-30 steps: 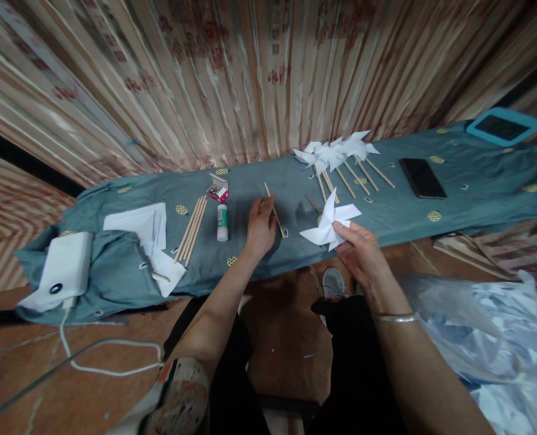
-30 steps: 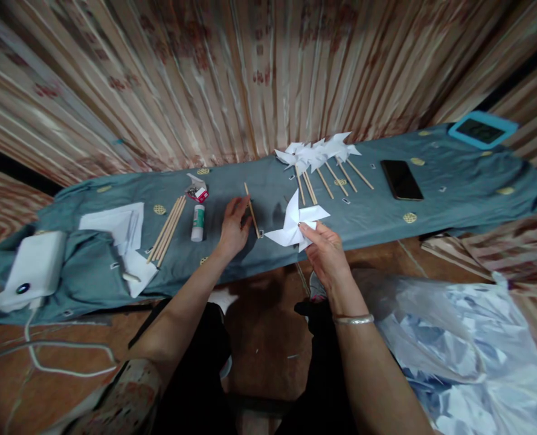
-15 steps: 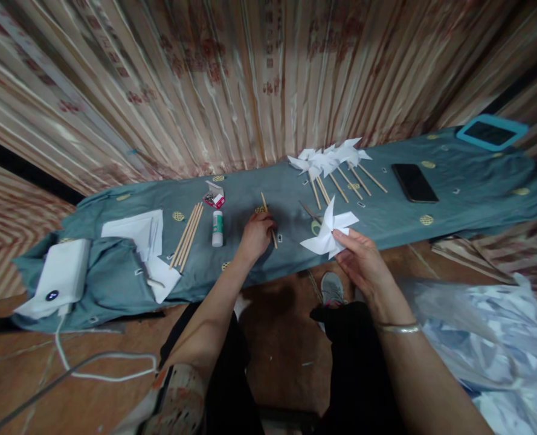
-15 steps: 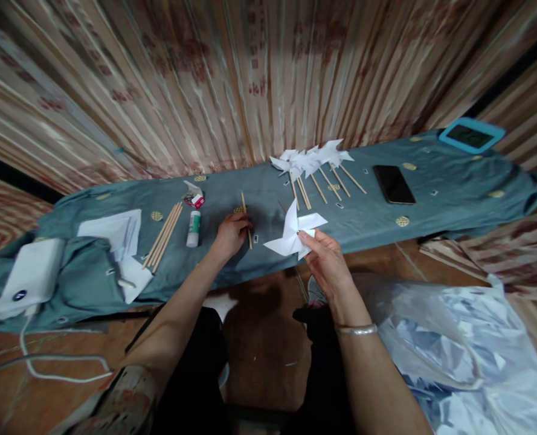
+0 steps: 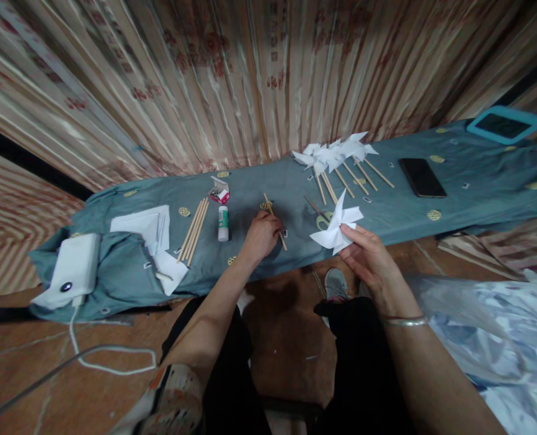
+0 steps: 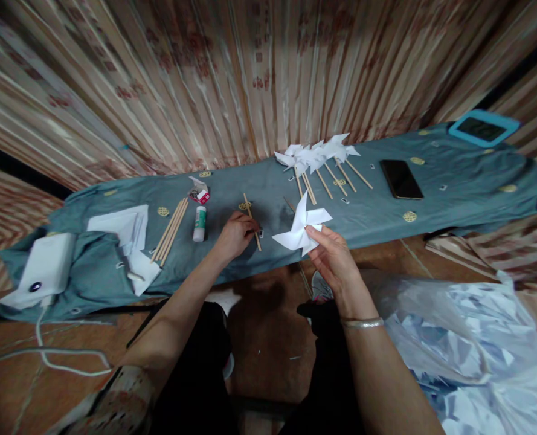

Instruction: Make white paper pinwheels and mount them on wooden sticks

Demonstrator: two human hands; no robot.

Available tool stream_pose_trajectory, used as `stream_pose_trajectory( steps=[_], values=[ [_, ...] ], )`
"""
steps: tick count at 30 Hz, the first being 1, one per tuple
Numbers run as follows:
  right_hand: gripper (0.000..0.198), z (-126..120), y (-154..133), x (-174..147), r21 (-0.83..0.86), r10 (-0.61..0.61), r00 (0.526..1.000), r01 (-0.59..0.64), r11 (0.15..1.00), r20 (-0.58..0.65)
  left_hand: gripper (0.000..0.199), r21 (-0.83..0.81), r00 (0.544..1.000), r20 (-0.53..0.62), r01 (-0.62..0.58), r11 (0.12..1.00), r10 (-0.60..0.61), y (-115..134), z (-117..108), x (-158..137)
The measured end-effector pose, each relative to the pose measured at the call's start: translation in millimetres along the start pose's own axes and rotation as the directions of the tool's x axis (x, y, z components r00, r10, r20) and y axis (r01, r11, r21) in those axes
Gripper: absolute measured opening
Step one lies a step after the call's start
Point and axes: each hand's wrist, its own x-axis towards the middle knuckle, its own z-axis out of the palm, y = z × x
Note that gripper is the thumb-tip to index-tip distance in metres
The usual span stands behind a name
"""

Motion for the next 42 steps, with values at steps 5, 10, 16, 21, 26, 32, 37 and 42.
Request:
stream_pose_trajectory(
  steps=[5, 10, 16, 21, 26, 32, 37, 42],
  values=[
    [0.024, -2.3, 4.4, 2.3, 0.015, -0.021, 1.0, 0.021, 1.0, 0.017, 0.023, 0.02, 0.999, 0.045, -0.003, 1.0, 0.002, 8.0, -3.1, -3.3],
    [0.022, -3.9, 3.6, 3.7, 0.08, -0.035, 0.999, 0.033, 0.996, 0.025, 0.019, 0.017, 0.997, 0.076, -0.022, 1.0, 0.021, 20.6, -0.9, -8.8],
    [0.018, -7.3, -0.1, 3.6, 0.158, -0.07, 0.998, 0.069, 0.985, -0.001, 0.023, -0.035, 0.995, 0.095, -0.01, 0.999, 0.014, 27.8, 6.6, -9.9],
    [0.017, -11.9, -0.2, 3.5, 0.134, -0.11, 0.994, 0.108, 0.985, 0.007, 0.021, 0.03, 0.996, 0.088, -0.026, 0.999, 0.023, 32.1, 8.7, -5.2],
    [0.01, -14.7, -2.9, 2.8, 0.157, -0.101, 0.995, 0.104, 0.982, -0.022, 0.025, -0.003, 0.993, 0.062, -0.097, 0.995, 0.097, 47.1, 16.3, -6.5],
    [0.011, -17.4, -5.1, 2.3, 0.109, -0.135, 0.991, 0.135, 0.985, -0.006, 0.028, -0.055, 0.992, 0.069, -0.098, 0.994, 0.101, 66.3, 21.2, -15.3],
    [0.016, -16.9, -7.4, 0.4, 0.138, -0.119, 0.993, 0.118, 0.983, -0.006, 0.017, -0.085, 0.996, 0.068, -0.057, 0.995, 0.063, 67.7, 16.1, -23.7],
    [0.021, -12.6, -12.7, -6.5, 0.1, -0.112, 0.992, 0.105, 0.989, 0.063, 0.012, -0.297, 0.995, -0.073, 0.039, 0.954, -0.063, 54.3, 13.3, -28.6]
  ],
)
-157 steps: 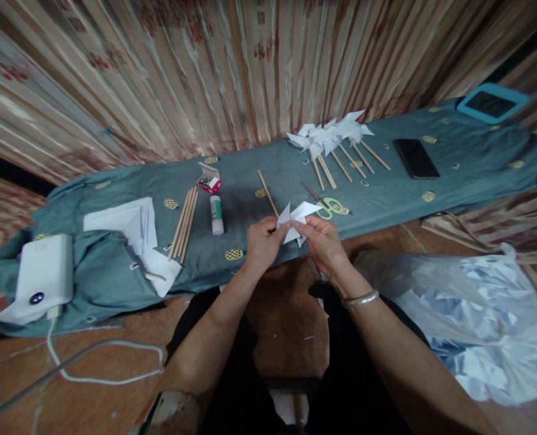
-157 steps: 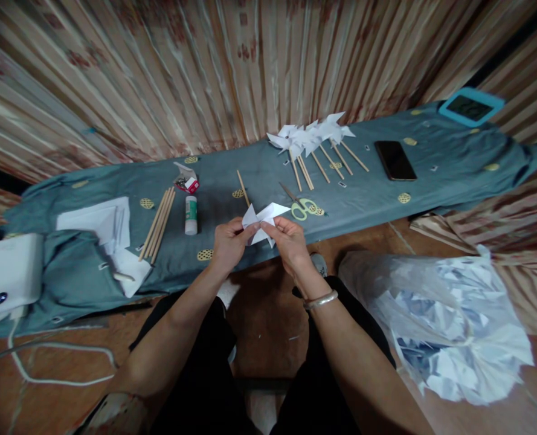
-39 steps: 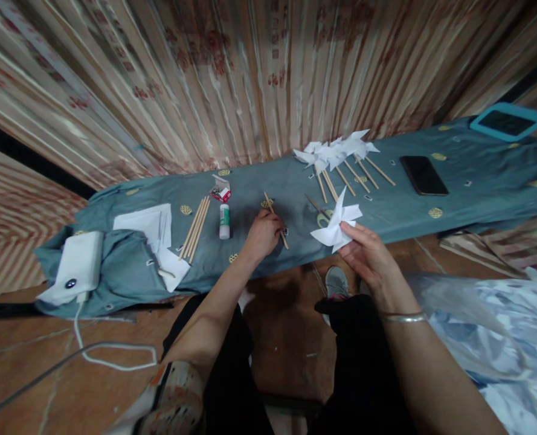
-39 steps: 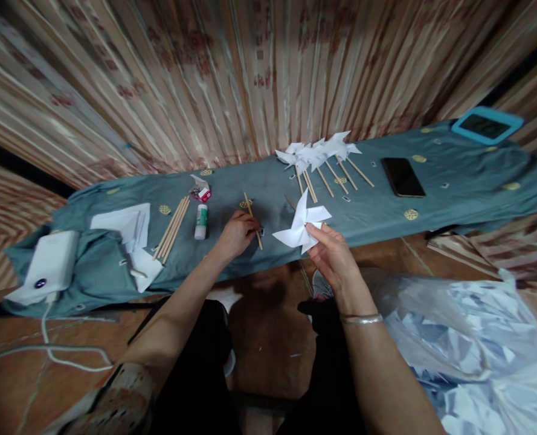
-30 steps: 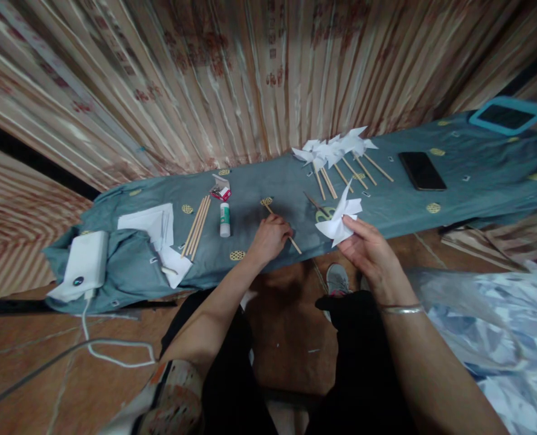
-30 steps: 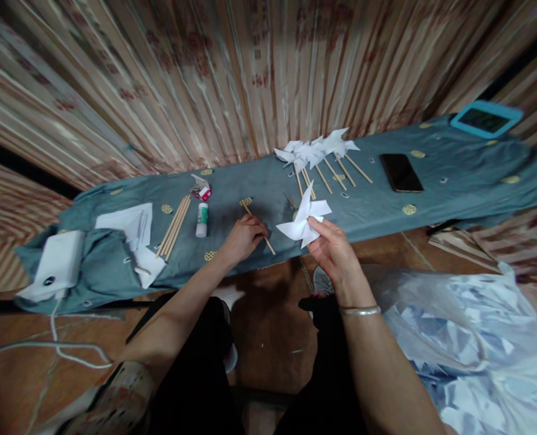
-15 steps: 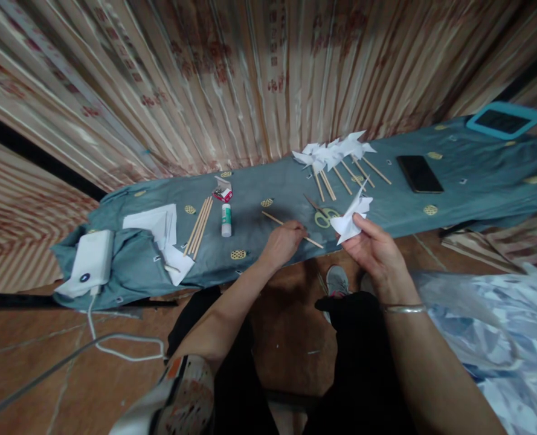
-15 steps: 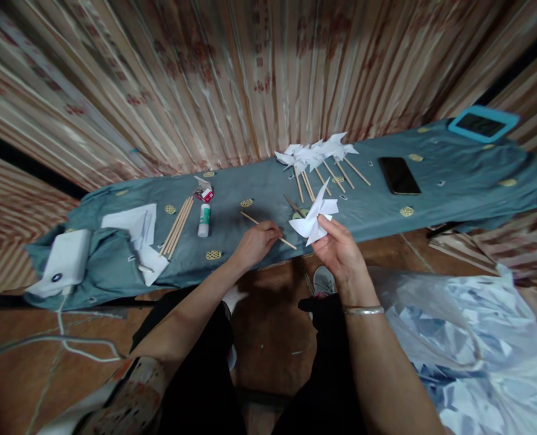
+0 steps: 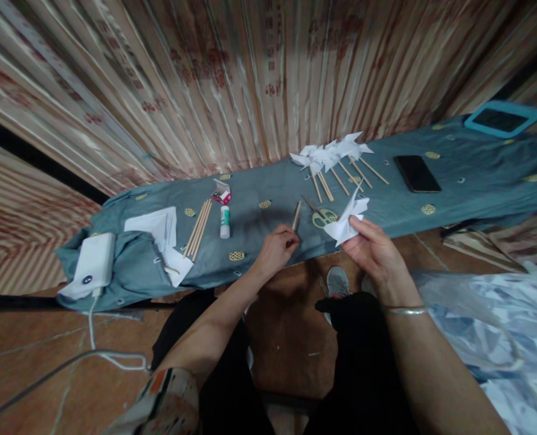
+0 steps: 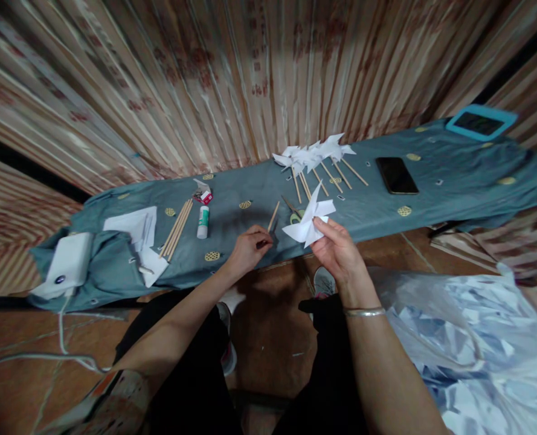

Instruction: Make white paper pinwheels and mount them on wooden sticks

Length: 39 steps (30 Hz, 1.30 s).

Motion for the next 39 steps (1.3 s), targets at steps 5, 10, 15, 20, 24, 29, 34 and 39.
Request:
stream_pose_trajectory(
  steps=[5, 10, 15, 20, 24, 29, 34, 39],
  values=[
    [0.027, 6.9, -0.4, -9.4, -0.139, 0.096, 0.988, -0.079, 0.987, 0.118, 0.025, -0.456, 0.976, -0.108, 0.119, 0.882, -0.188, -6.0, -9.2, -13.6],
    [0.028, 12.6, 14.1, -13.6, -0.28, 0.221, 0.945, -0.151, 0.948, 0.242, 0.034, -0.808, 0.87, 0.081, 0.343, 0.479, -0.487, 1.2, -15.7, -48.0],
    [0.025, 12.8, 37.0, -12.7, -0.469, 0.173, 0.941, -0.018, 0.883, 0.29, 0.039, -0.903, 0.722, 0.276, 0.421, 0.086, -0.634, 8.4, -5.8, -83.5],
    [0.015, 16.8, 52.0, -20.2, -0.804, 0.059, 0.945, 0.241, 0.543, 0.323, 0.043, -0.874, 0.675, 0.336, 0.484, 0.05, -0.657, -2.5, 9.9, -100.4],
    [0.011, 25.9, 58.7, -29.5, -0.854, -0.011, 0.89, 0.44, 0.277, 0.455, 0.041, -0.827, 0.729, 0.292, 0.518, 0.218, -0.619, -14.1, 14.9, -105.6],
    [0.014, 31.9, 63.8, -35.3, -0.814, -0.05, 0.821, 0.57, 0.109, 0.568, 0.044, -0.786, 0.732, 0.349, 0.569, 0.242, -0.586, -19.4, 18.0, -115.1],
    [0.01, 34.9, 64.6, -40.8, -0.759, -0.052, 0.761, 0.648, 0.06, 0.646, 0.044, -0.763, 0.659, 0.437, 0.632, 0.137, -0.612, -18.6, 15.7, -121.8],
    [0.011, 34.8, 65.6, -42.3, -0.752, -0.041, 0.754, 0.657, 0.049, 0.656, 0.04, -0.781, 0.583, 0.488, 0.623, -0.028, -0.65, -18.8, 9.5, -122.9]
  ],
)
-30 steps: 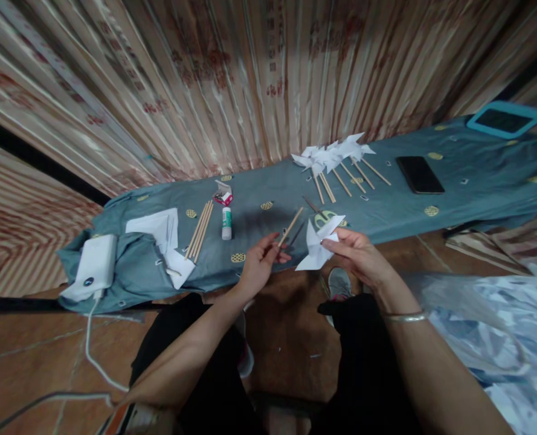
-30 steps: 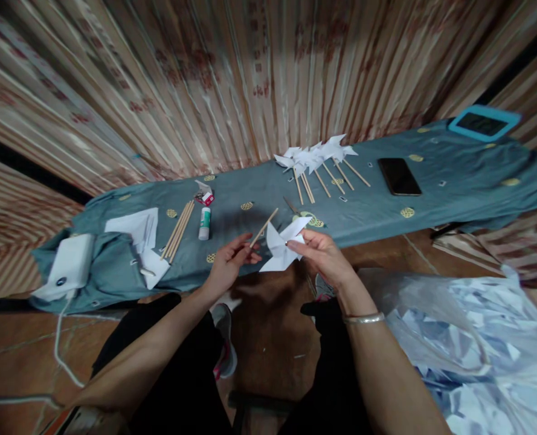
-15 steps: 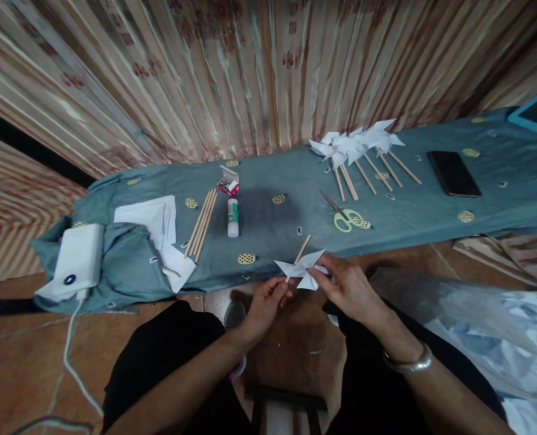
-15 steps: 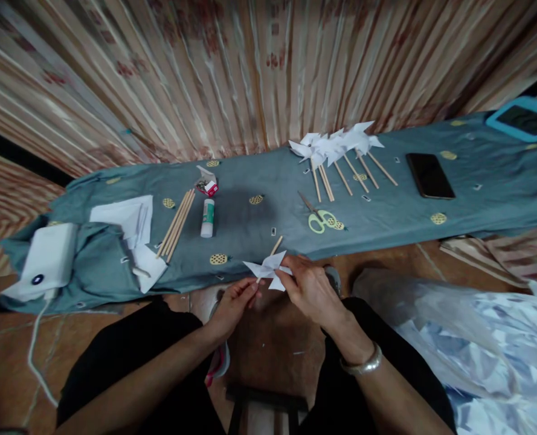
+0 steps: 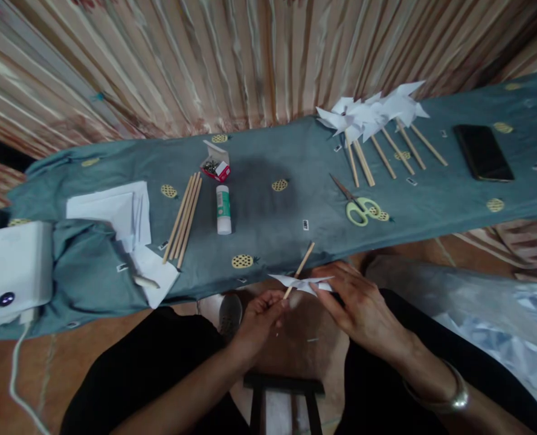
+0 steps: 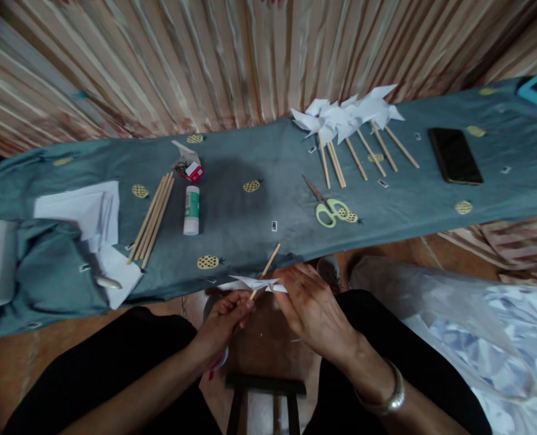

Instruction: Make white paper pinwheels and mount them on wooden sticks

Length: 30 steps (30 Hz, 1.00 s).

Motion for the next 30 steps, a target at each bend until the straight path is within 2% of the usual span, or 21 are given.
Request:
stream_pose_trajectory(
  steps=[5, 13, 18, 22, 30],
  values=[
    [0.013, 0.1, -0.9, 1.4, 0.013, -0.002, 1.0, 0.002, 1.0, -0.006, 0.043, -0.072, 0.996, 0.004, 0.092, 0.993, -0.092, -1.5, -3.7, -0.9],
    [0.012, -2.6, -2.8, 3.0, 0.023, 0.005, 1.0, -0.005, 1.0, -0.013, 0.046, 0.014, 1.0, -0.012, 0.028, 0.999, -0.028, -11.2, -6.6, 3.5],
    [0.016, -2.1, -7.3, 4.0, 0.044, -0.049, 0.999, 0.049, 0.998, -0.009, 0.047, 0.08, 0.999, -0.048, -0.002, 0.997, 0.006, -16.1, -10.4, 8.6],
    [0.013, -1.5, -1.9, 5.6, 0.032, -0.028, 0.999, 0.028, 0.999, -0.016, 0.048, 0.125, 1.0, -0.021, 0.02, 0.992, -0.017, -11.0, -9.1, 9.4],
    [0.013, 0.0, 4.2, 7.4, 0.014, -0.026, 0.999, 0.026, 1.0, -0.021, 0.051, 0.165, 0.997, -0.049, 0.063, 0.984, -0.056, -9.2, -11.1, 8.5]
  ],
)
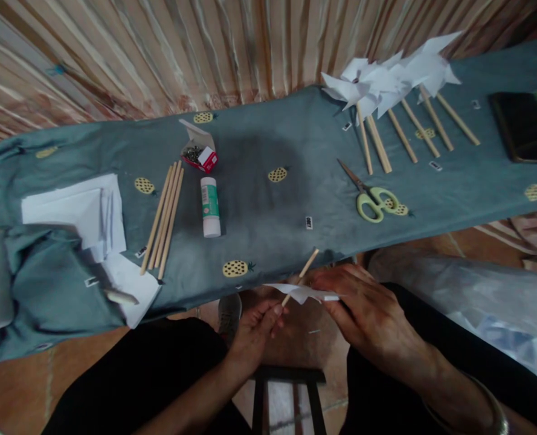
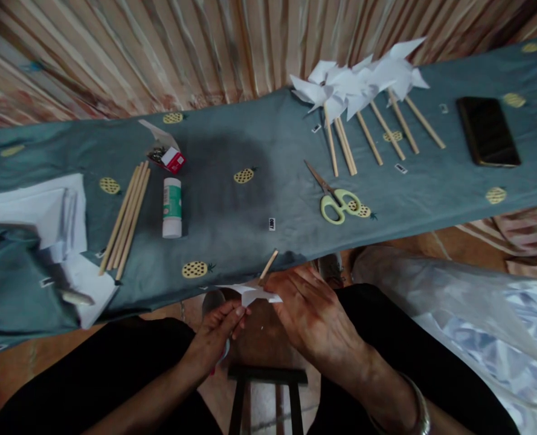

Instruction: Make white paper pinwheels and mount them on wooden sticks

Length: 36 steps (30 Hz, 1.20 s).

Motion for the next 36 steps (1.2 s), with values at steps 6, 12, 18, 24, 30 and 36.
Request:
stream_pose_trajectory(
  steps=[6, 12, 18, 24, 30, 36],
  values=[
    [0.015, -1.2, 9.8, 3.0, -0.081, 0.007, 0.999, -0.011, 0.997, -0.05, 0.05, 0.021, 0.999, -0.024, 0.041, 0.999, -0.04, 2.2, -2.0, -1.4],
    [0.02, -0.7, 15.3, 5.4, -0.125, -0.002, 0.999, -0.003, 0.992, -0.043, 0.04, 0.105, 0.999, -0.049, -0.004, 0.994, 0.01, -3.5, -9.7, 2.8],
    [0.019, -0.7, 17.6, 5.6, -0.133, 0.011, 0.999, -0.015, 0.991, -0.03, 0.035, 0.168, 0.999, -0.042, -0.027, 0.985, 0.034, -3.7, -12.3, 1.9],
    [0.017, -0.5, 18.0, 6.2, -0.13, 0.034, 0.999, -0.036, 0.991, -0.022, 0.034, 0.21, 0.998, -0.046, -0.036, 0.977, 0.047, 2.8, -10.2, 0.9],
    [0.02, 0.7, 18.8, 6.5, -0.127, 0.048, 0.998, -0.052, 0.991, -0.037, 0.033, 0.237, 0.998, -0.035, -0.046, 0.97, 0.056, 1.5, -11.6, 0.5],
    [0.02, 2.0, 18.9, 5.9, -0.104, 0.05, 0.998, -0.052, 0.993, -0.03, 0.035, 0.212, 0.998, -0.056, -0.012, 0.977, 0.025, 10.8, -8.5, -0.7]
  ],
)
